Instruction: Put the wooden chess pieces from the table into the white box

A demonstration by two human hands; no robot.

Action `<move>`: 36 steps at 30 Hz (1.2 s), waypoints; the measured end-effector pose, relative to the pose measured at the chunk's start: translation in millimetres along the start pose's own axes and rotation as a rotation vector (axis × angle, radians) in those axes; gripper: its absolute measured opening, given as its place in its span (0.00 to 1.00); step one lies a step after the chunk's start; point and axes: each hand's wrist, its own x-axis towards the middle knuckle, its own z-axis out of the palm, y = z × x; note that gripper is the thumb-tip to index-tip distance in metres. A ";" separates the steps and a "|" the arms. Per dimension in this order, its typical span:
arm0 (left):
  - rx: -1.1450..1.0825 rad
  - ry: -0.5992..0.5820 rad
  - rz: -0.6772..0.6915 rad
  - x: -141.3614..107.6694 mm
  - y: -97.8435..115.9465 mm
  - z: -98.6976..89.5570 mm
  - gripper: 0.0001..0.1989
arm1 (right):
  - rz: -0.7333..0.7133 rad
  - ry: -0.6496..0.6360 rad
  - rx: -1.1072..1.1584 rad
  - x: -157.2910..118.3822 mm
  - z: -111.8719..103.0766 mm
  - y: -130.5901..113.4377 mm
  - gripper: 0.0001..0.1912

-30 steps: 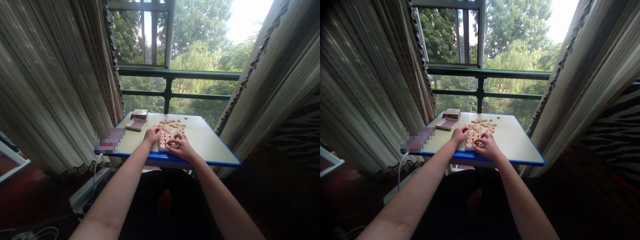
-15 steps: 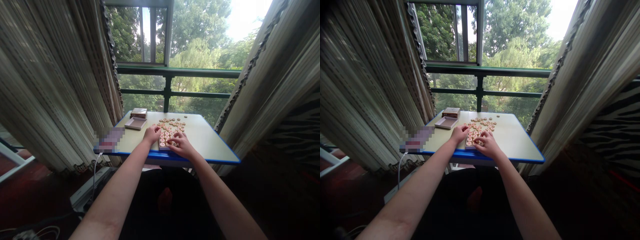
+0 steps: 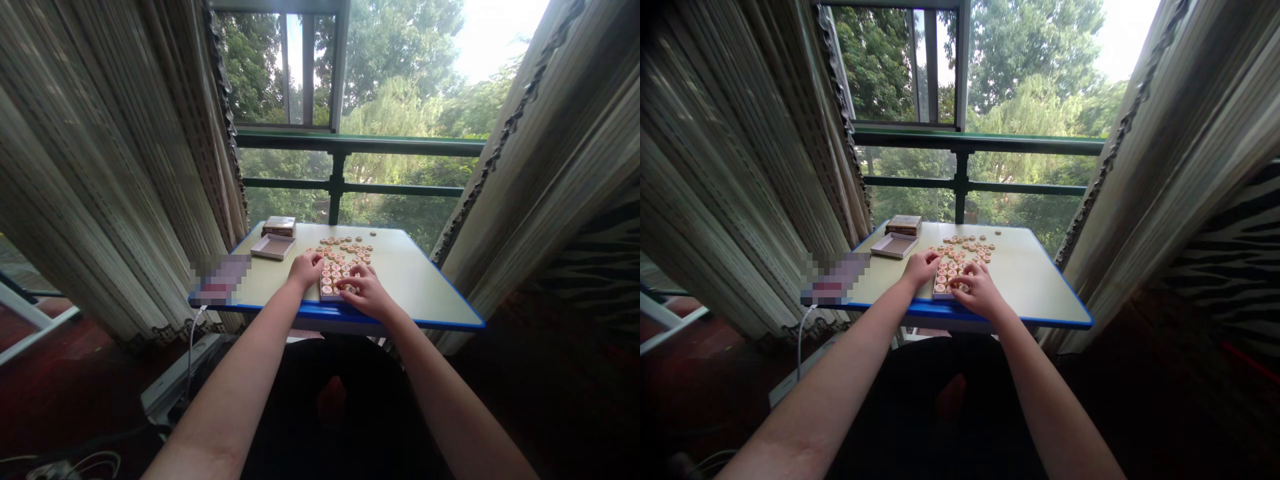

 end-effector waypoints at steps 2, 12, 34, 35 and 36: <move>0.000 0.007 -0.003 -0.1 -0.4 0.5 0.10 | 0.006 -0.001 0.005 -0.3 0.7 1.1 0.09; 0.020 0.008 0.004 -0.3 0.9 -0.7 0.09 | 0.073 0.117 0.024 -1.9 -1.6 3.1 0.10; 0.017 -0.030 -0.002 -1.4 3.0 -2.0 0.08 | 0.080 -0.004 -0.048 -1.9 4.4 5.5 0.15; 0.015 -0.028 0.000 -1.3 2.8 -1.8 0.08 | 0.081 -0.002 -0.046 -1.8 4.1 5.4 0.15; 0.016 -0.026 0.004 -1.2 2.6 -1.6 0.08 | 0.083 -0.002 -0.045 -1.7 3.8 5.1 0.15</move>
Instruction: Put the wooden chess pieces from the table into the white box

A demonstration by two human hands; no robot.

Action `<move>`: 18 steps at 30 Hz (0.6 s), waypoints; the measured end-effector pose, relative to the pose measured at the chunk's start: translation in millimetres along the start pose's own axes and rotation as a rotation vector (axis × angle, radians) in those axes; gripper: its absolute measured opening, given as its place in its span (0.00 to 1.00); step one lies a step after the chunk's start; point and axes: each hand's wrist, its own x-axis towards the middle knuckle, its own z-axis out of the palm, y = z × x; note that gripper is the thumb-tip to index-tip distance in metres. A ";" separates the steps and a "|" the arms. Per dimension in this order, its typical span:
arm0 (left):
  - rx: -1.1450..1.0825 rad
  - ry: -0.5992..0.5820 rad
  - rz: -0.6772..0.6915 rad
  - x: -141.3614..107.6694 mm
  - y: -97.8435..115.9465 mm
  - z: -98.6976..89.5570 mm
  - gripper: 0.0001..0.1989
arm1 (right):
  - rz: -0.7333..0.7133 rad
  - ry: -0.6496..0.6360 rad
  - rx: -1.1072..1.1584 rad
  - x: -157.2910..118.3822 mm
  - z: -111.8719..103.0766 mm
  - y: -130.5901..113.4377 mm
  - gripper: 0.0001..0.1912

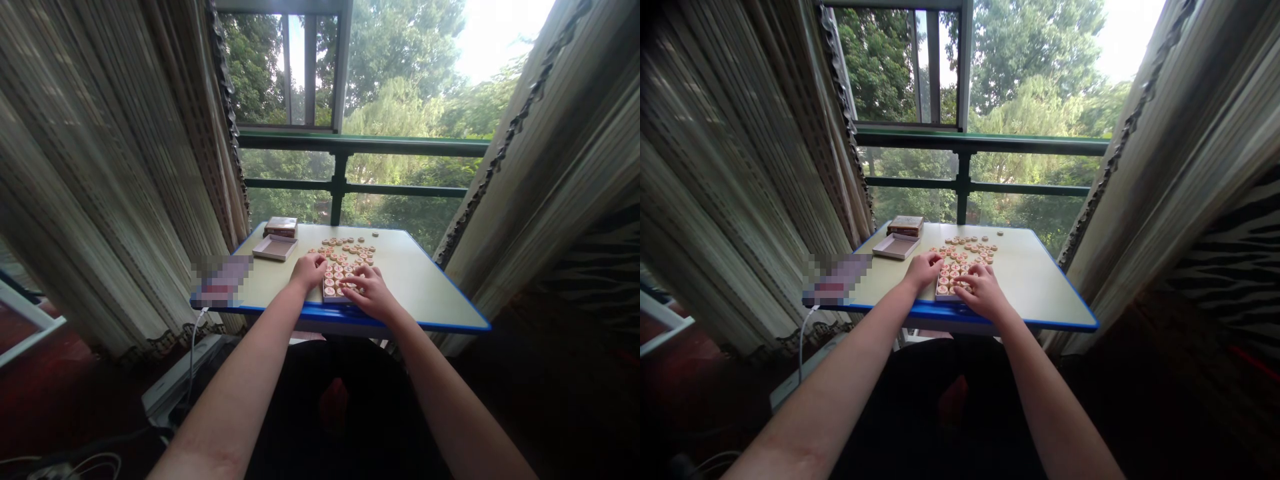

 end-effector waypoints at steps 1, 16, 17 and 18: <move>0.003 0.003 0.005 0.1 -0.1 0.1 0.08 | 0.001 -0.001 0.001 0.1 -0.4 -0.4 0.15; 0.042 -0.010 0.011 -0.8 1.5 -1.1 0.09 | 0.011 -0.002 0.004 1.5 -3.9 -4.5 0.13; 0.041 -0.013 0.012 -0.7 1.3 -1.0 0.09 | 0.023 0.005 0.007 1.1 -3.5 -3.9 0.14; 0.039 -0.015 0.009 -0.7 1.0 -1.0 0.09 | 0.036 0.013 0.011 0.7 -3.1 -3.3 0.15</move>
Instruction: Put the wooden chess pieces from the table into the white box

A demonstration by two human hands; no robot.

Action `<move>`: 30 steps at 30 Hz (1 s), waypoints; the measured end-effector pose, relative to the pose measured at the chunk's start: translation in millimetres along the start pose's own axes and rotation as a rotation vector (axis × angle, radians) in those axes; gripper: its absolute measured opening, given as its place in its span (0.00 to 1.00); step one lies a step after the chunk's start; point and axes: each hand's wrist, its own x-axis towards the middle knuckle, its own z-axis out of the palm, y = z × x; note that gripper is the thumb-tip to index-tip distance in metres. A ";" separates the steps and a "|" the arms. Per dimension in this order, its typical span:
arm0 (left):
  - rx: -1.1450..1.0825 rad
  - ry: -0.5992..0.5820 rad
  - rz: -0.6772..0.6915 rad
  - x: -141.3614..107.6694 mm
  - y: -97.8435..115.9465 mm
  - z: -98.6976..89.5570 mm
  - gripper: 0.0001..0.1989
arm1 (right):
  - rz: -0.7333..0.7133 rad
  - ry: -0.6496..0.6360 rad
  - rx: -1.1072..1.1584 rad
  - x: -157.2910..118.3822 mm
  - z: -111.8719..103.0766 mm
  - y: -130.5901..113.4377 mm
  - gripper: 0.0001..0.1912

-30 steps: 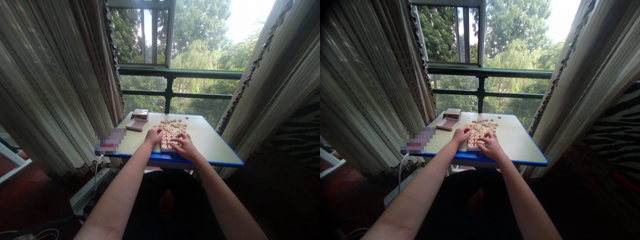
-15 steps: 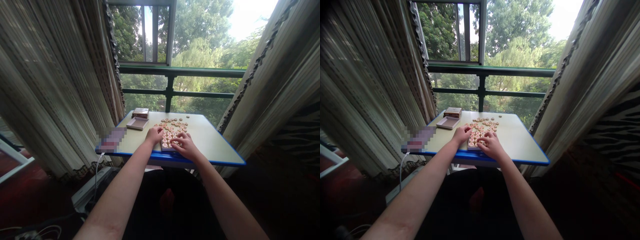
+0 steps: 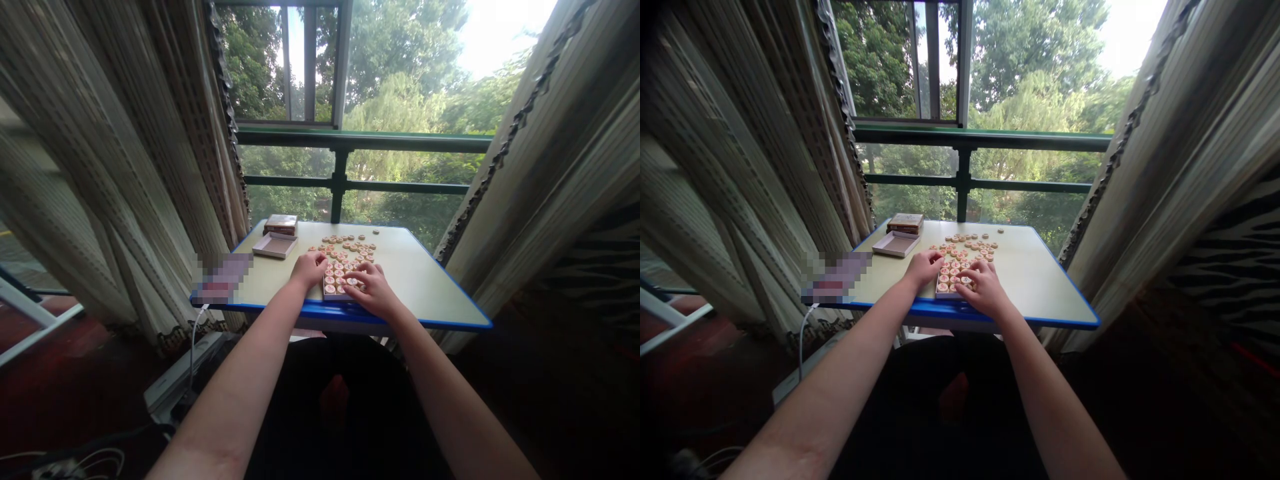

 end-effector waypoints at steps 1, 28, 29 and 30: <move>-0.003 0.000 -0.004 0.1 -0.3 0.0 0.09 | 0.014 0.007 0.006 -0.6 0.3 0.6 0.17; -0.041 -0.110 -0.027 3.1 -4.7 2.8 0.10 | 0.164 0.059 0.146 2.1 6.3 13.1 0.22; -0.050 -0.113 -0.042 3.4 -5.0 3.5 0.11 | 0.192 0.088 0.175 3.1 7.0 14.8 0.21; -0.059 -0.116 -0.057 3.8 -5.3 4.1 0.11 | 0.225 0.114 0.213 3.9 7.5 16.5 0.21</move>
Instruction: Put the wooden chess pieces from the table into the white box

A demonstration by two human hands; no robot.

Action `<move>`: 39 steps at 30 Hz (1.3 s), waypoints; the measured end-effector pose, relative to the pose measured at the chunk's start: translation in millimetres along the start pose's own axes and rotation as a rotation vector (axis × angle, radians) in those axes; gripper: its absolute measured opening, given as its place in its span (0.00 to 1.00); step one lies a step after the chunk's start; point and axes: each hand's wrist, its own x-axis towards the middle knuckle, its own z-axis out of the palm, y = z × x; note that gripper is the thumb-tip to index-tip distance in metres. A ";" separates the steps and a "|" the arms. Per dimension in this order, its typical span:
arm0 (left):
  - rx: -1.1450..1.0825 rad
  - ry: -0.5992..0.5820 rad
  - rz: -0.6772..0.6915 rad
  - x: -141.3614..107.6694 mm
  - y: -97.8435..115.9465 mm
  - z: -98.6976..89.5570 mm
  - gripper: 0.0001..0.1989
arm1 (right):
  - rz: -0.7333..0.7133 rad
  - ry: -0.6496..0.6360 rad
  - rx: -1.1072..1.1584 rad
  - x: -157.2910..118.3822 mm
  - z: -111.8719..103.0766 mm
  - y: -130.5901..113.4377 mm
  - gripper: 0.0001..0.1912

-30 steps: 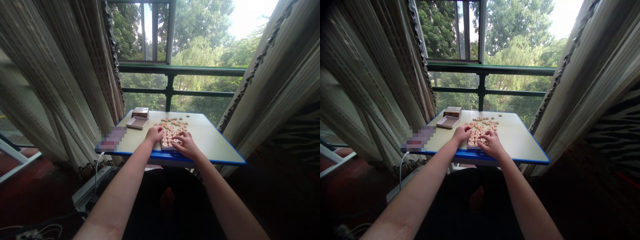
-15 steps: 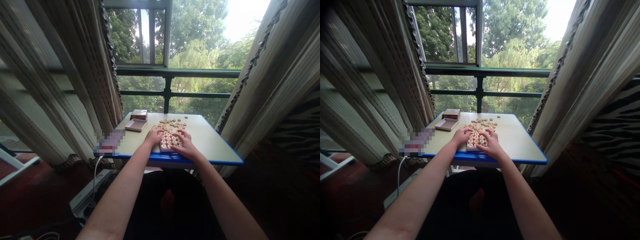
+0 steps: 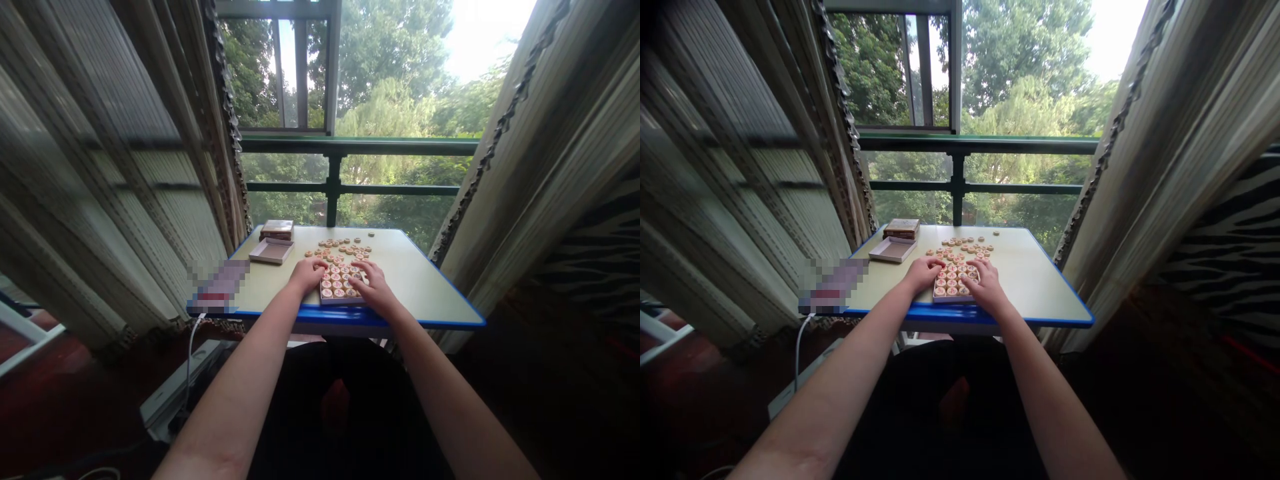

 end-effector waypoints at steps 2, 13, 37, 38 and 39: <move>-0.022 -0.001 -0.026 1.2 -0.5 1.1 0.11 | 0.063 0.029 0.084 1.7 -0.4 2.3 0.19; -0.084 0.034 -0.092 6.6 -7.8 6.4 0.11 | 0.146 0.064 0.244 2.1 -0.8 6.2 0.16; -0.115 0.101 -0.130 6.8 -8.0 3.6 0.12 | 0.340 0.045 0.343 -1.0 -5.4 -1.5 0.17; -0.110 0.110 -0.140 7.0 -8.0 3.4 0.12 | 0.353 0.049 0.347 -1.2 -6.0 -1.6 0.17; -0.103 0.118 -0.150 7.1 -8.1 3.1 0.11 | 0.363 0.050 0.349 -1.3 -6.6 -1.4 0.17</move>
